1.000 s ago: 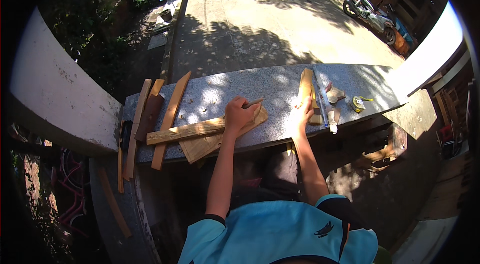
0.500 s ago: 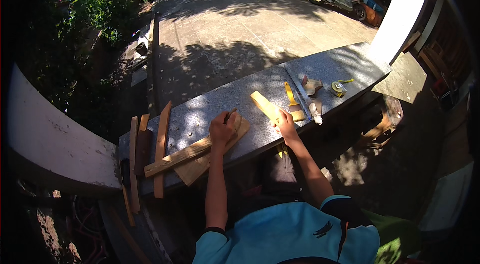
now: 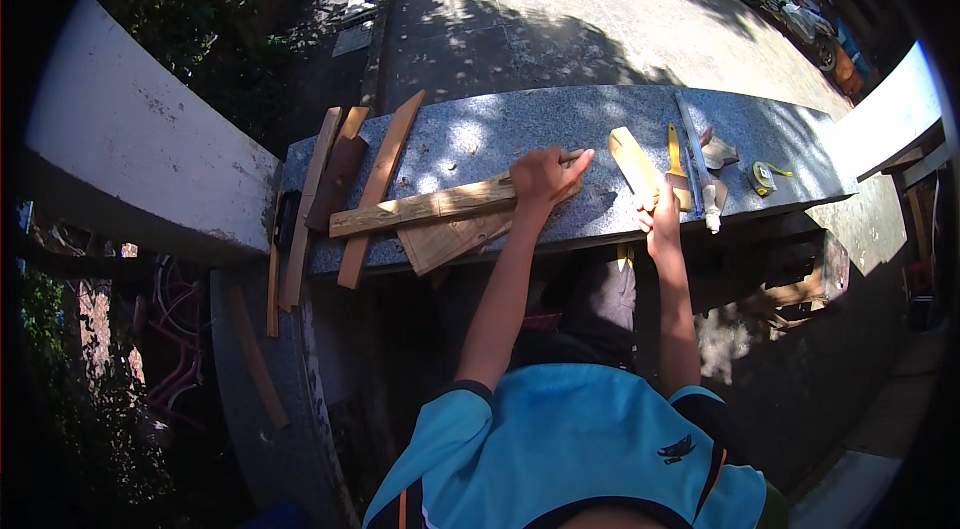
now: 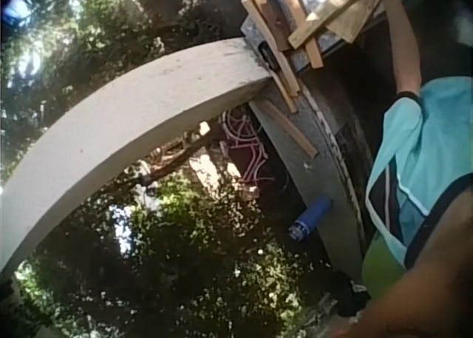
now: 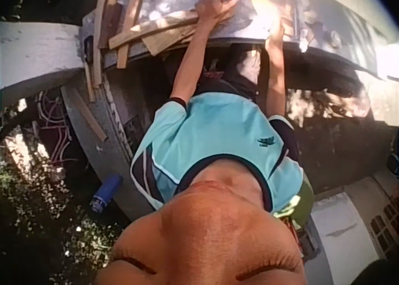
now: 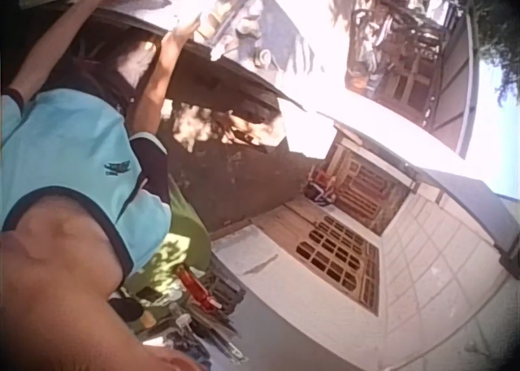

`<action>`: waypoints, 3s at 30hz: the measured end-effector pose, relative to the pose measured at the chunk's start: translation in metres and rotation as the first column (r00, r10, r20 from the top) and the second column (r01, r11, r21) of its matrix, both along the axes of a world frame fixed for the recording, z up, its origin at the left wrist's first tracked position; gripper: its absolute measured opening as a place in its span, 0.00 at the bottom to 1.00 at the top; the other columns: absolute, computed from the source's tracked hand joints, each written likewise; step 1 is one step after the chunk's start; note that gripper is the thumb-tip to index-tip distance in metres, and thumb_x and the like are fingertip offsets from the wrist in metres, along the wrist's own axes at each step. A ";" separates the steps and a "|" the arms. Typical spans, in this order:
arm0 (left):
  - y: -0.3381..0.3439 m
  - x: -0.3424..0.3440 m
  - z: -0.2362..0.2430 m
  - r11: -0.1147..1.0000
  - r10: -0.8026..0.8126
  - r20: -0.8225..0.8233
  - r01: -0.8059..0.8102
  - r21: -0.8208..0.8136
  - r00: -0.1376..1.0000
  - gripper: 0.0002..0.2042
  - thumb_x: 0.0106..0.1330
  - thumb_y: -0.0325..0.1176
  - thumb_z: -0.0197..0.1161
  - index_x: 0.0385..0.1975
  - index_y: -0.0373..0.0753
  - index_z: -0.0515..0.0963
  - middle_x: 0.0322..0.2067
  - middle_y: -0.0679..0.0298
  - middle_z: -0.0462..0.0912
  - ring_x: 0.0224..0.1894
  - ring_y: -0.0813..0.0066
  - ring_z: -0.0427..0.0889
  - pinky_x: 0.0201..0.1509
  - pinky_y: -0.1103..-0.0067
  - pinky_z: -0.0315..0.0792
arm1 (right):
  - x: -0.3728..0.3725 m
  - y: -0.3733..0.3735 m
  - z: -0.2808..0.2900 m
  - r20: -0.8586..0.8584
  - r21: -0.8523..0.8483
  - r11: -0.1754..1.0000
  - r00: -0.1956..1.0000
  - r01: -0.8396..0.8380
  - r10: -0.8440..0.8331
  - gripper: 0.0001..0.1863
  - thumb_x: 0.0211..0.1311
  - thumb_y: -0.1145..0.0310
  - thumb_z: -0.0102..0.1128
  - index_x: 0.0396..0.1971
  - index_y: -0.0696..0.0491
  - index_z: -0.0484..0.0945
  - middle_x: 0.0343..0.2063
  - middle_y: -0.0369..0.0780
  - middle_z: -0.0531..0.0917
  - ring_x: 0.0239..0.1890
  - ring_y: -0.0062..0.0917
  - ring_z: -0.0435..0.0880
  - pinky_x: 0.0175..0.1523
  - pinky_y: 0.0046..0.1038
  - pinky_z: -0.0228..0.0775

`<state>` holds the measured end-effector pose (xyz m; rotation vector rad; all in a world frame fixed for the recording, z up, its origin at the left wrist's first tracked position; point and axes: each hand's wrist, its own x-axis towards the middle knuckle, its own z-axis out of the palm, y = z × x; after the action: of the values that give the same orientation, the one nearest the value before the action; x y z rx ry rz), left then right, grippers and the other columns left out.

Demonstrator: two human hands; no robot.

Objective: Marking and measuring pieces of wood for a project.

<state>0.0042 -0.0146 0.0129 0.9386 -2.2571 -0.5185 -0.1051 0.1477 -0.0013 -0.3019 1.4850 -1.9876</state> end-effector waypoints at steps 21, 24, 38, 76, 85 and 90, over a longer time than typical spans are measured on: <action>0.000 -0.001 -0.020 0.986 -0.030 -0.258 -0.014 -0.167 0.966 0.17 0.44 0.48 0.63 0.10 0.41 0.73 0.13 0.64 0.75 0.17 0.65 0.75 0.30 0.70 0.67 | 0.013 -0.007 0.003 0.004 0.042 0.991 0.991 -0.131 0.131 0.15 0.65 0.59 0.36 0.28 0.54 0.67 0.13 0.34 0.69 0.08 0.09 0.58 0.11 0.13 0.47; 0.001 0.000 -0.017 0.993 -0.035 -0.204 0.012 -0.114 0.978 0.16 0.43 0.49 0.62 0.10 0.41 0.75 0.14 0.62 0.77 0.17 0.64 0.75 0.31 0.70 0.67 | 0.015 -0.002 -0.005 -0.019 0.077 0.981 0.983 -0.179 0.181 0.14 0.65 0.59 0.36 0.30 0.54 0.67 0.14 0.34 0.70 0.08 0.09 0.58 0.12 0.13 0.48; 0.003 0.009 -0.015 0.957 -0.092 -0.343 -0.011 -0.290 0.935 0.14 0.39 0.43 0.67 0.07 0.44 0.70 0.09 0.69 0.71 0.14 0.70 0.70 0.25 0.75 0.62 | 0.008 0.013 -0.004 -0.001 0.156 0.971 0.983 -0.179 0.182 0.15 0.65 0.58 0.37 0.20 0.49 0.61 0.12 0.31 0.64 0.09 0.11 0.55 0.13 0.15 0.46; -0.007 0.009 -0.023 0.990 0.063 0.099 -0.050 -0.129 0.993 0.10 0.54 0.37 0.59 0.16 0.40 0.74 0.21 0.62 0.76 0.29 0.63 0.76 0.35 0.68 0.64 | 0.013 -0.022 0.008 -0.444 0.221 0.915 0.800 -0.338 0.403 0.22 0.66 0.61 0.36 0.56 0.55 0.62 0.19 0.32 0.69 0.18 0.12 0.60 0.23 0.14 0.54; -0.009 0.007 -0.025 0.995 0.072 0.115 -0.063 -0.077 0.991 0.10 0.52 0.40 0.58 0.19 0.40 0.75 0.22 0.60 0.76 0.29 0.59 0.76 0.34 0.65 0.63 | 0.011 -0.029 0.008 -0.090 0.075 0.997 0.996 -0.005 0.012 0.20 0.65 0.62 0.38 0.53 0.54 0.66 0.15 0.31 0.69 0.15 0.10 0.59 0.20 0.14 0.52; -0.011 0.007 -0.023 0.997 0.056 0.111 -0.050 -0.064 0.992 0.10 0.54 0.39 0.57 0.17 0.40 0.75 0.21 0.61 0.77 0.27 0.61 0.76 0.33 0.66 0.63 | 0.014 -0.022 0.005 -0.204 0.214 0.968 0.963 -0.134 0.178 0.20 0.64 0.58 0.39 0.49 0.54 0.69 0.15 0.32 0.70 0.12 0.10 0.60 0.17 0.14 0.51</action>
<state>0.0112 -0.0254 -0.0099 1.0169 -2.3277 -0.3793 -0.0911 0.1255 0.0037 -0.5526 1.7269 -1.7090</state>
